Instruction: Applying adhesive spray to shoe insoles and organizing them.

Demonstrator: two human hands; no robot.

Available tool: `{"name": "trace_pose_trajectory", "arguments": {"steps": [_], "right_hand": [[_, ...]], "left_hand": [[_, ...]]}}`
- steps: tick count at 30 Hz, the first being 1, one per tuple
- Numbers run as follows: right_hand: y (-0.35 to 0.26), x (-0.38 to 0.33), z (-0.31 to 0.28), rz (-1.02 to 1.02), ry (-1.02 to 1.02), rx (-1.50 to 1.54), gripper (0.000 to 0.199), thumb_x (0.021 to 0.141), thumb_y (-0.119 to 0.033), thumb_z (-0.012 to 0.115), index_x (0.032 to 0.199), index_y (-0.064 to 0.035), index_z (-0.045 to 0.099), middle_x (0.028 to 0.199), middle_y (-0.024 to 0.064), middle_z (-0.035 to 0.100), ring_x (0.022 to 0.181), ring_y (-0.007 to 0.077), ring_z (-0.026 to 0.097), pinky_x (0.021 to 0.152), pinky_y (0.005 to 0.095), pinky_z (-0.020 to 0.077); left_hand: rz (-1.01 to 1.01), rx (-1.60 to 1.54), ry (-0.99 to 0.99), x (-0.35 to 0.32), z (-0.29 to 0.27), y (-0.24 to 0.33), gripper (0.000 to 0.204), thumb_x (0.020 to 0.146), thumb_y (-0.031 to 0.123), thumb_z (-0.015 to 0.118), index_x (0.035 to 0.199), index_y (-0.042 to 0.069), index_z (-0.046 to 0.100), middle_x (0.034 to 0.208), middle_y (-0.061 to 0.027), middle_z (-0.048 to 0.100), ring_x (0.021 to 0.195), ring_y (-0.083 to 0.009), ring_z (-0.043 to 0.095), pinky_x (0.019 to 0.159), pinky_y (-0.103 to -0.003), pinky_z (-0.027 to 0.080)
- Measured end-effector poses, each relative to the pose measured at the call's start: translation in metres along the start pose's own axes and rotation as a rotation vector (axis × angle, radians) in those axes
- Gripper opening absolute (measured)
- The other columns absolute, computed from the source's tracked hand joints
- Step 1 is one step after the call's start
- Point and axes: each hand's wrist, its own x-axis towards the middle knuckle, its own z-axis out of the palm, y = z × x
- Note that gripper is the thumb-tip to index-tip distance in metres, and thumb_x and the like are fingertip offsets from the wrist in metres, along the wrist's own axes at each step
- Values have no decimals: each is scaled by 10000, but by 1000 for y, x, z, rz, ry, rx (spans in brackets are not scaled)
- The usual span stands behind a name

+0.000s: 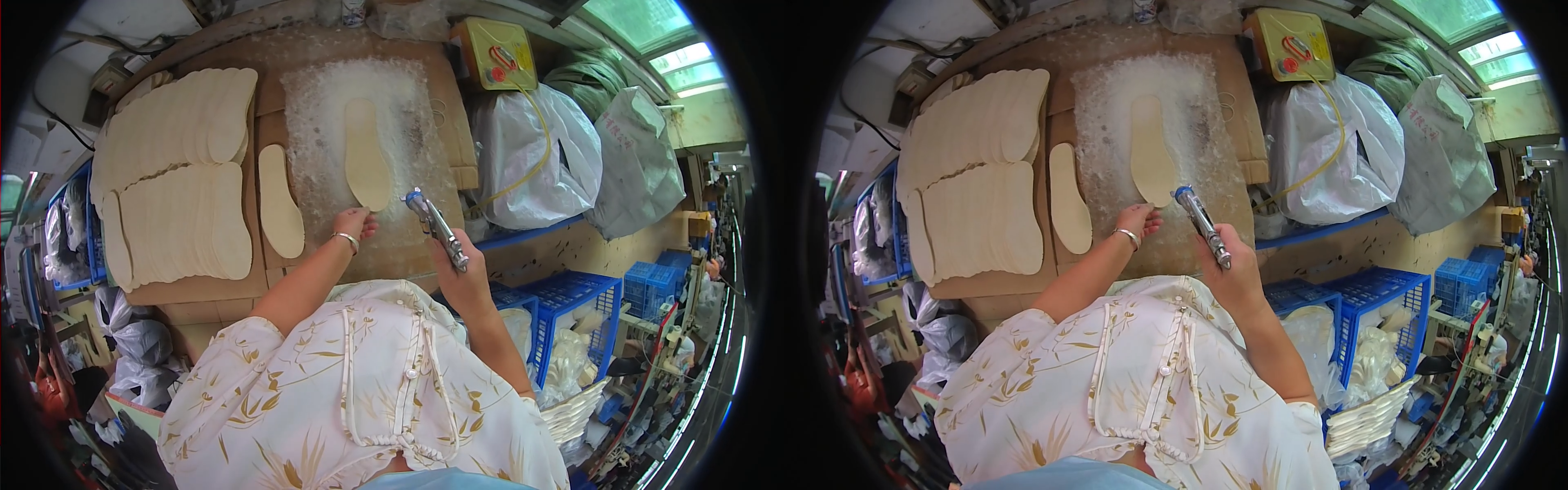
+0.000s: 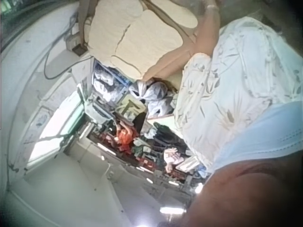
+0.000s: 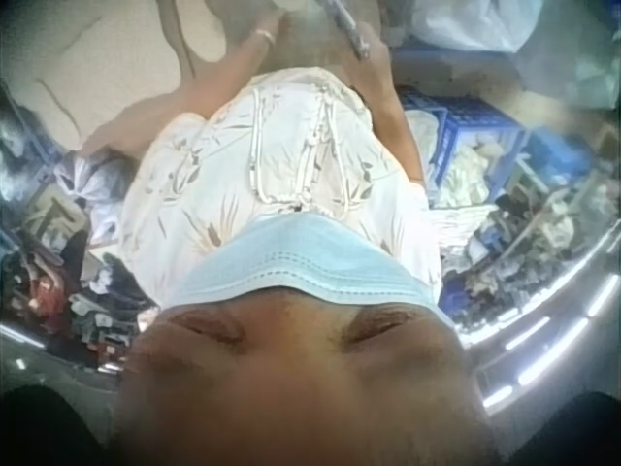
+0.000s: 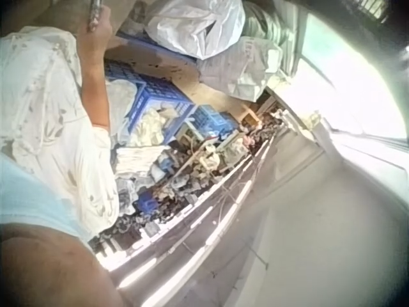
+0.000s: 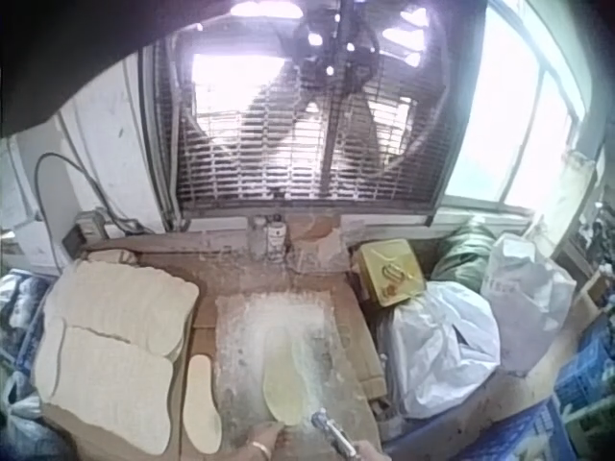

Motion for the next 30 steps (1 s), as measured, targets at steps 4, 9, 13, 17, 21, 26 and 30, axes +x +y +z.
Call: {"name": "trace_pose_trajectory", "arguments": {"steps": [4,9,13,17,21,26,30], "right_hand": [[1,5,-3,56,34,-24,170,882,-160,626,935,-22,543,646,117,541,550,208,492,544,311,421],[0,-4,1,13,-6,19,171,884,-169,626,939,-27,548,661,117,547,550,205,492,546,309,422],[1,-1,0,76,18,11,175,884,-177,628,942,-31,549,666,117,551,552,201,494,547,310,422],[0,-9,-2,41,-3,4,184,884,-187,629,938,-31,550,669,116,555,552,203,490,542,310,420],[0,-12,1,21,-16,-14,187,880,-185,634,933,-27,549,648,128,545,536,222,479,534,316,419],[2,-17,2,13,-16,-2,190,875,-179,640,933,-25,547,631,139,538,527,230,494,532,319,421],[0,-15,4,27,-12,15,184,875,-175,638,930,-25,547,644,140,552,539,233,522,534,321,426]], "left_hand": [[42,-4,62,0,1,-1,175,883,191,598,967,39,580,863,-70,634,667,-176,635,531,-269,523],[51,-33,69,0,0,0,177,883,191,598,972,39,583,866,-69,636,670,-177,636,527,-269,524],[47,-38,56,-3,0,2,179,876,184,606,959,27,590,852,-76,635,643,-169,639,513,-263,531],[47,-40,49,-2,-2,2,177,875,183,608,957,27,596,852,-73,635,646,-167,640,512,-261,531],[51,-12,35,-2,-2,3,173,882,195,598,973,48,590,863,-63,633,682,-173,637,552,-272,529],[41,-13,33,-3,-1,4,175,883,196,596,973,46,588,863,-66,633,685,-174,638,555,-276,532],[49,-25,31,-5,-1,5,182,877,182,599,979,32,587,859,-73,632,674,-175,641,535,-270,534]]}}
